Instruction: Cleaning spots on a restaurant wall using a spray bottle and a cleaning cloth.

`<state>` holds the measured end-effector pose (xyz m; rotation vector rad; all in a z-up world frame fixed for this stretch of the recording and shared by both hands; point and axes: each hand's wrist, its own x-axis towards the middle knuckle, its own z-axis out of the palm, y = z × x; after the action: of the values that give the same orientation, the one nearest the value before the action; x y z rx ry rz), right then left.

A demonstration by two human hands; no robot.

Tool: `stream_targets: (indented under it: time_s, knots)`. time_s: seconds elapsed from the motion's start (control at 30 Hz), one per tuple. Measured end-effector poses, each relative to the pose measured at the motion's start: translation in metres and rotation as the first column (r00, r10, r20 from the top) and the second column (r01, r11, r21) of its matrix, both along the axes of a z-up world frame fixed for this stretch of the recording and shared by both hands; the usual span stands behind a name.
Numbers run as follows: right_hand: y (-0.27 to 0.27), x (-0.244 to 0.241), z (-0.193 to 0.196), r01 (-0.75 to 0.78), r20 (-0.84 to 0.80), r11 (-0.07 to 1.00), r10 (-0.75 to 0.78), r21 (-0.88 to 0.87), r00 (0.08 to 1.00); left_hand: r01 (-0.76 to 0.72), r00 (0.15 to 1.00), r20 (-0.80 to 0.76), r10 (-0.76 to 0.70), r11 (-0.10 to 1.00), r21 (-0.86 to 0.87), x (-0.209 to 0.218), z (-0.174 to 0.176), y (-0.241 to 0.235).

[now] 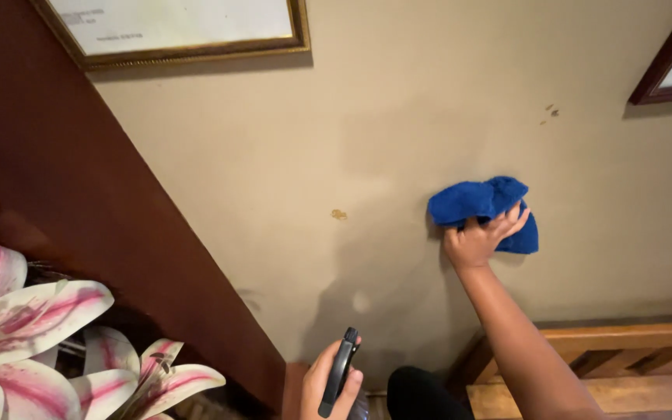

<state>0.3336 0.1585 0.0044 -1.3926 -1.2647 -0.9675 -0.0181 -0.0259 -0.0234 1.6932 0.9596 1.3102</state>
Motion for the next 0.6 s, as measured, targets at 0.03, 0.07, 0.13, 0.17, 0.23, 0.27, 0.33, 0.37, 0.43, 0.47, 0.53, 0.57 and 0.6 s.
stream_targets:
  time_s: [0.03,0.07,0.13,0.17,0.23,0.27,0.33,0.37,0.43,0.47,0.53,0.57,0.6]
  knots:
    - [0.002,0.002,-0.003,-0.003,0.001,1.0,0.003,0.008,1.0,-0.01,1.0,0.001,0.01,1.0,0.007,0.0,-0.005,0.003]
    - [0.004,0.005,-0.005,-0.007,0.004,1.0,0.007,0.017,1.0,-0.021,1.0,0.003,0.021,1.0,0.013,0.0,-0.011,0.006]
    - [0.005,0.005,-0.007,-0.003,0.005,1.0,0.003,0.001,1.0,-0.029,0.999,0.015,0.029,0.999,-0.019,0.006,-0.003,0.01]
    - [0.004,0.005,-0.009,0.002,0.005,1.0,-0.002,-0.022,1.0,-0.034,0.999,0.025,0.036,0.998,-0.059,0.009,0.0,0.01]
    - [-0.001,0.007,-0.009,0.006,0.015,0.998,-0.006,-0.061,1.0,-0.019,0.999,0.048,0.022,0.999,-0.045,0.02,0.012,0.012]
    - [-0.003,0.008,-0.008,0.013,0.026,0.995,-0.011,-0.102,1.0,-0.003,0.997,0.072,0.005,1.0,-0.031,0.026,0.018,0.013]
    - [-0.013,0.015,-0.009,-0.014,0.037,0.987,0.02,-0.16,0.999,0.01,0.997,0.078,-0.011,1.0,0.011,0.036,0.031,0.016]
    - [-0.018,0.019,-0.008,-0.038,0.045,0.975,0.049,-0.22,0.998,0.026,0.996,0.082,-0.03,0.998,0.05,0.041,0.038,0.018]
    - [-0.025,0.025,-0.008,-0.067,0.066,0.963,0.087,-0.261,0.994,0.041,0.994,0.099,-0.051,0.994,0.099,0.055,0.055,0.031]
    - [-0.031,0.028,-0.011,-0.09,0.083,0.945,0.122,-0.316,0.989,0.06,0.99,0.115,-0.076,0.989,0.133,0.062,0.062,0.034]
    - [-0.039,0.035,-0.013,-0.084,0.098,0.936,0.124,-0.342,0.987,0.047,0.993,0.105,-0.06,0.991,0.122,0.079,0.083,0.041]
    - [-0.043,0.038,-0.015,-0.074,0.109,0.926,0.122,-0.37,0.986,0.039,0.995,0.092,-0.049,0.993,0.108,0.087,0.093,0.043]
    - [-0.045,0.047,-0.021,-0.079,0.112,0.925,0.13,-0.372,0.985,0.032,0.995,0.094,-0.042,0.994,0.106,0.094,0.098,0.047]
